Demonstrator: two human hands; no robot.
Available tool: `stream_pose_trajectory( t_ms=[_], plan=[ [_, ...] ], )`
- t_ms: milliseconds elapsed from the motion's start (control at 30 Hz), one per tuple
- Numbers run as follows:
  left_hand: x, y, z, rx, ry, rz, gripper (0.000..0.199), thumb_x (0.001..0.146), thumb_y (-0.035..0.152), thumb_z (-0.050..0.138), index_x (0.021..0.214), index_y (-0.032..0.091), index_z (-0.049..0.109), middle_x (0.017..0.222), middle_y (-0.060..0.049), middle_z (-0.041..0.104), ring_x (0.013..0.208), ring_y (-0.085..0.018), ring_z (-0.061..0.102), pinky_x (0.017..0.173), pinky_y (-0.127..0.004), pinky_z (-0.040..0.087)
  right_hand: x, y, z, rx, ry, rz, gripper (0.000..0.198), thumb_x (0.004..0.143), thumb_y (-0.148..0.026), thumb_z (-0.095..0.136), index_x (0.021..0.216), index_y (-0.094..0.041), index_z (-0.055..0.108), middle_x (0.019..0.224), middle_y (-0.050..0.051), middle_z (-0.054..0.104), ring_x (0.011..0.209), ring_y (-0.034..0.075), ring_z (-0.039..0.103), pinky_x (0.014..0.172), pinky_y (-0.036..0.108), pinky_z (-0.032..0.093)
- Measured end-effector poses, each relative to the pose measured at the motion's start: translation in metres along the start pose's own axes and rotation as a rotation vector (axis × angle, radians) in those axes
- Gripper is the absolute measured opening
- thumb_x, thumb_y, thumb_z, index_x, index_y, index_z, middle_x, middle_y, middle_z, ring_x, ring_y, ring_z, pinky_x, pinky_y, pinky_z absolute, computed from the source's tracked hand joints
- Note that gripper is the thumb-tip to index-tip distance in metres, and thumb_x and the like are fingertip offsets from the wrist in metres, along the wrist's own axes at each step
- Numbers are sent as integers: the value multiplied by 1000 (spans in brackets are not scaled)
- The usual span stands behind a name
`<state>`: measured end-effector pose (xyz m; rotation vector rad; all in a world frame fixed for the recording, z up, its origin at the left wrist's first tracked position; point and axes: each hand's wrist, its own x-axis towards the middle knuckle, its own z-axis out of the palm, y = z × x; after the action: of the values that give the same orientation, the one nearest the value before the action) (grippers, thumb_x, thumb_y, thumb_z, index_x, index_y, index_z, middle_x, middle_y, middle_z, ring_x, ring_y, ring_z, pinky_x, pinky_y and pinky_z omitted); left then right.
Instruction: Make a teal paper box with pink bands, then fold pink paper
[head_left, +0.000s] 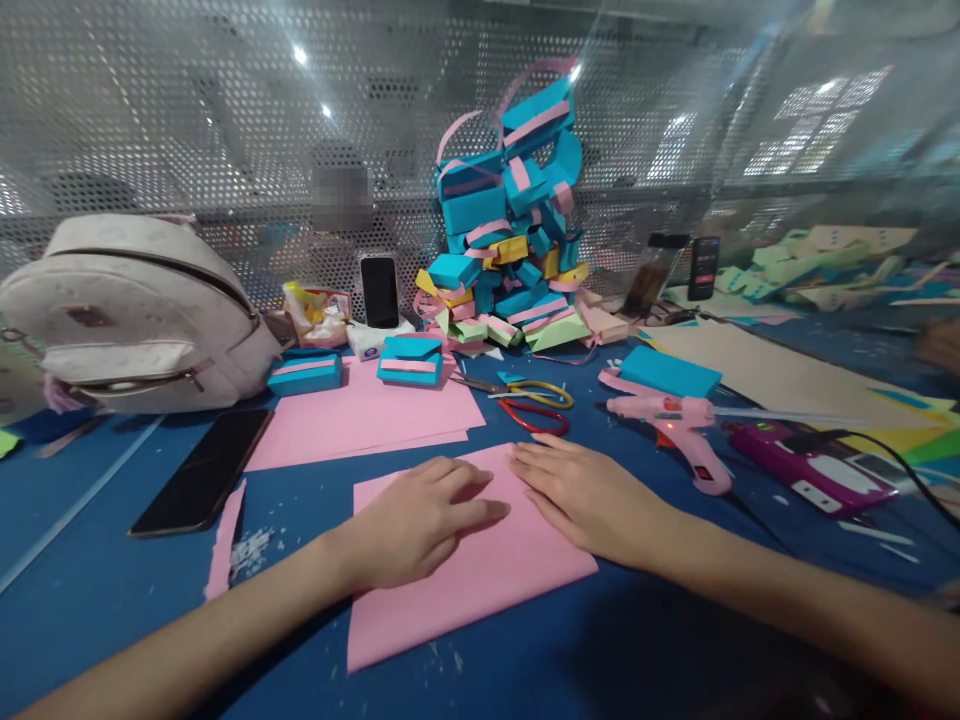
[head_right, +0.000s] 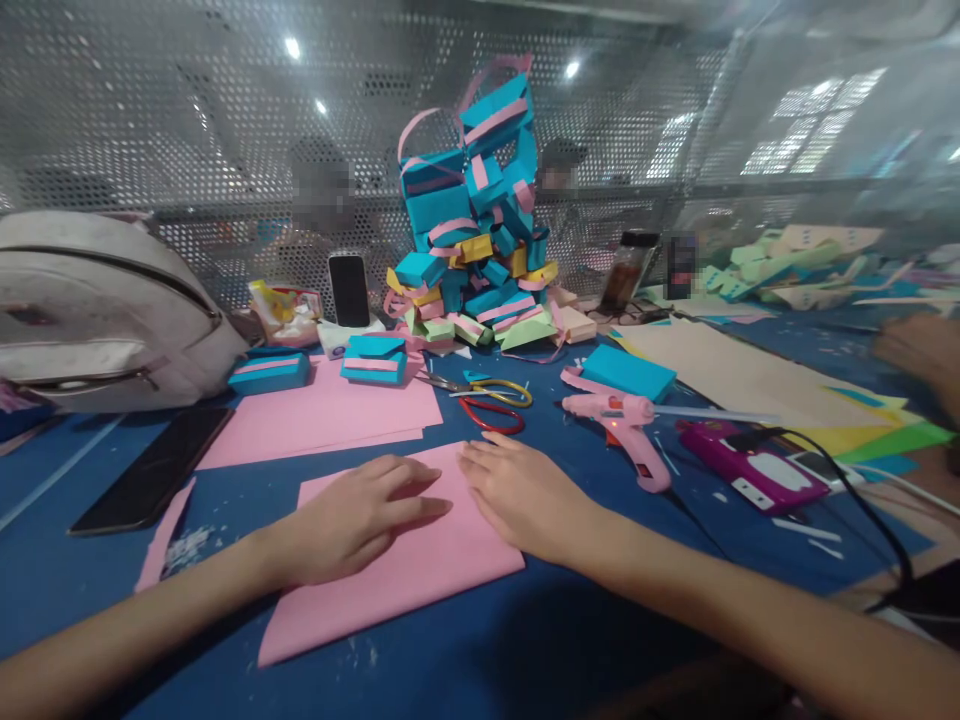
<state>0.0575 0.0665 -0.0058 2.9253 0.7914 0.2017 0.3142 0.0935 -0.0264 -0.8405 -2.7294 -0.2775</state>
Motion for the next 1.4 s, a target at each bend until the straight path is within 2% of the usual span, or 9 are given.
stream_pose_trajectory(
  t_ms=[133, 333, 467, 567, 700, 833, 933, 1200, 1400],
  plan=[
    [-1, -3, 3, -24, -20, 10, 53, 93, 17, 42, 146, 20, 40, 146, -15, 45, 132, -30, 45, 108, -48, 41, -1, 0, 1, 19, -3, -4, 36, 93, -14, 48, 122, -7, 67, 126, 15, 66, 119, 25, 62, 109, 45, 45],
    [-2, -9, 9, -57, -85, 20, 57, 103, 33, 32, 156, 18, 17, 161, -13, 22, 150, -26, 19, 121, -51, 20, -1, 3, -2, 34, -23, -4, 37, 94, -14, 47, 126, -6, 64, 130, 16, 63, 123, 25, 59, 109, 46, 45],
    [-1, -10, 8, -68, -100, 15, 54, 103, 32, 33, 155, 23, 20, 162, -11, 14, 150, -27, 15, 121, -51, 19, 2, 11, -13, 85, -77, 69, 33, 97, -30, 54, 122, -15, 67, 126, 10, 67, 115, 25, 64, 101, 44, 50],
    [-1, -10, 7, -75, -105, 9, 54, 103, 30, 34, 155, 26, 22, 163, -9, 12, 150, -28, 15, 121, -52, 20, 6, 12, -26, 129, -65, 93, 26, 98, -29, 52, 111, -19, 72, 114, 6, 73, 103, 23, 68, 92, 39, 52],
    [-2, -10, 9, -56, -104, 14, 54, 102, 29, 34, 155, 25, 22, 163, -11, 13, 150, -28, 15, 120, -53, 19, 12, -3, -41, 227, 29, -14, 30, 99, -23, 45, 93, -20, 75, 89, 4, 74, 85, 19, 66, 76, 31, 46],
    [-2, -11, 12, -49, -106, 14, 53, 102, 30, 34, 153, 23, 25, 163, -12, 13, 151, -27, 12, 121, -51, 17, 18, -23, -44, 266, -42, -257, 27, 99, -25, 46, 109, -20, 70, 86, 3, 71, 79, 17, 62, 67, 30, 39],
    [-3, -12, 13, -57, -106, 16, 51, 103, 33, 35, 152, 21, 28, 163, -11, 15, 151, -26, 12, 122, -50, 17, 23, -30, -41, 242, -110, -366, 27, 97, -23, 47, 114, -19, 67, 88, 4, 70, 79, 17, 60, 65, 31, 36],
    [-2, -9, 11, -67, -88, 8, 50, 103, 32, 32, 152, 20, 29, 163, -10, 16, 150, -26, 15, 122, -49, 18, 22, -32, -35, 235, -184, -432, 26, 98, -23, 46, 110, -20, 69, 89, 4, 67, 86, 19, 58, 66, 32, 36],
    [-2, -11, 13, -70, -96, 17, 50, 103, 30, 31, 152, 21, 28, 163, -10, 14, 151, -26, 13, 121, -50, 17, 15, -32, -30, 251, -125, -461, 28, 99, -21, 45, 116, -20, 67, 91, 4, 67, 86, 19, 55, 71, 31, 37]
  ],
)
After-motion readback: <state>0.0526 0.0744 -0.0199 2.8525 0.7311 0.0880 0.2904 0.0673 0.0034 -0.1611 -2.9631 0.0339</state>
